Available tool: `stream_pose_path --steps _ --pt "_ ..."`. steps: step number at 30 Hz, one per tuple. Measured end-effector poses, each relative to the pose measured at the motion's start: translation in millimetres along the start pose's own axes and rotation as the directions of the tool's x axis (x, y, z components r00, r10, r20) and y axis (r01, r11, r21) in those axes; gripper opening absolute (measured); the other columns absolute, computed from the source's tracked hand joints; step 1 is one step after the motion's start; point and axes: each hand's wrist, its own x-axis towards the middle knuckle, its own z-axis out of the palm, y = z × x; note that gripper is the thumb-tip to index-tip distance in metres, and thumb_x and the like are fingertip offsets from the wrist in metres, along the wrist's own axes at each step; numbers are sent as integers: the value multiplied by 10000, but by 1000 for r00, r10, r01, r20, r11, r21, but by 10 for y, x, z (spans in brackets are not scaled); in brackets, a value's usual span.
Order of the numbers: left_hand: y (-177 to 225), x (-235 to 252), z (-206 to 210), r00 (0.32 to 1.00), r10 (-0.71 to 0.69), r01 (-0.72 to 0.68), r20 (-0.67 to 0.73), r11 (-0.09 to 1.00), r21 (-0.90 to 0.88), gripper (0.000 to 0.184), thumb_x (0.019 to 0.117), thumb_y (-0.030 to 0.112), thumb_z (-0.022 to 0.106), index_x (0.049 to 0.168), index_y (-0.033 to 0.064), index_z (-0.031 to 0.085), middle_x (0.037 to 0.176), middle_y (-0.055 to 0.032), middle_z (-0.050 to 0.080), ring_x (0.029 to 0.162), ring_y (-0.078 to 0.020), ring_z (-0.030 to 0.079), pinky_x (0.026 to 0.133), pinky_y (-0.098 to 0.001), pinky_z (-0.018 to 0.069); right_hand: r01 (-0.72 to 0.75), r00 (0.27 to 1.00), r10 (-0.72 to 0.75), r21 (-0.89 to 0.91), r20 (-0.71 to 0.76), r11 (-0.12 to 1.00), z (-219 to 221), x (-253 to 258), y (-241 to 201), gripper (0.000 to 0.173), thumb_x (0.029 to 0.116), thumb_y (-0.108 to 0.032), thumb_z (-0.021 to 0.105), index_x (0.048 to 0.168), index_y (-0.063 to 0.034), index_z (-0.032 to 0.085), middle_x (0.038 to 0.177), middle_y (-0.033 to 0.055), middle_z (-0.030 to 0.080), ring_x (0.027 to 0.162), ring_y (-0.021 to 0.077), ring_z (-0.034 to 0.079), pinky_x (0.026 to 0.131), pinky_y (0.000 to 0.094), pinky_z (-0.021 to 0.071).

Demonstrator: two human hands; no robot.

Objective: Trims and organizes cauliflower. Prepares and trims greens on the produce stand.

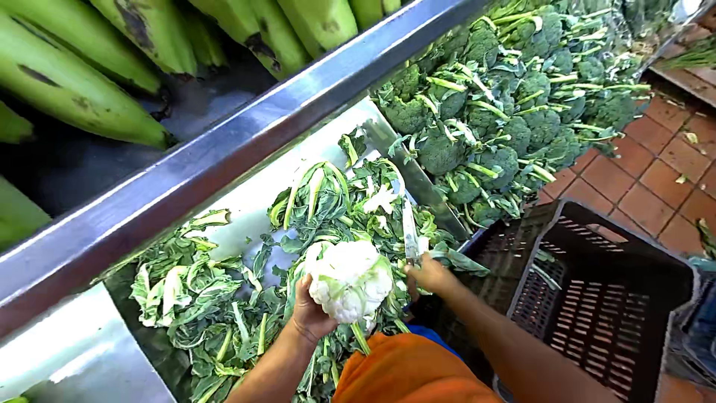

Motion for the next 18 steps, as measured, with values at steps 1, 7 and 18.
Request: stream_pose_path --steps 1,7,18 --pt "2 9 16 999 5 -4 38 999 -34 607 664 576 851 1094 155 774 1064 -124 753 995 -269 733 885 -494 600 -27 999 29 -64 40 998 221 55 50 782 969 -534 621 1503 -16 378 1242 256 647 1138 421 653 975 632 509" --pt "87 67 58 983 99 -112 152 991 79 499 747 494 836 1111 157 778 1078 -98 761 1018 -231 732 919 -452 594 -107 985 87 -137 -150 985 447 120 40 584 929 -250 627 1440 -52 424 1142 208 696 1055 378 703 888 575 560" --pt "400 228 -25 932 361 -356 22 907 226 546 714 455 878 1164 186 725 1071 -93 754 995 -231 734 883 -462 606 223 921 -376 655 100 721 -460 -2010 246 325 1085 -246 445 1303 -58 597 831 56 644 625 169 609 565 371 551"
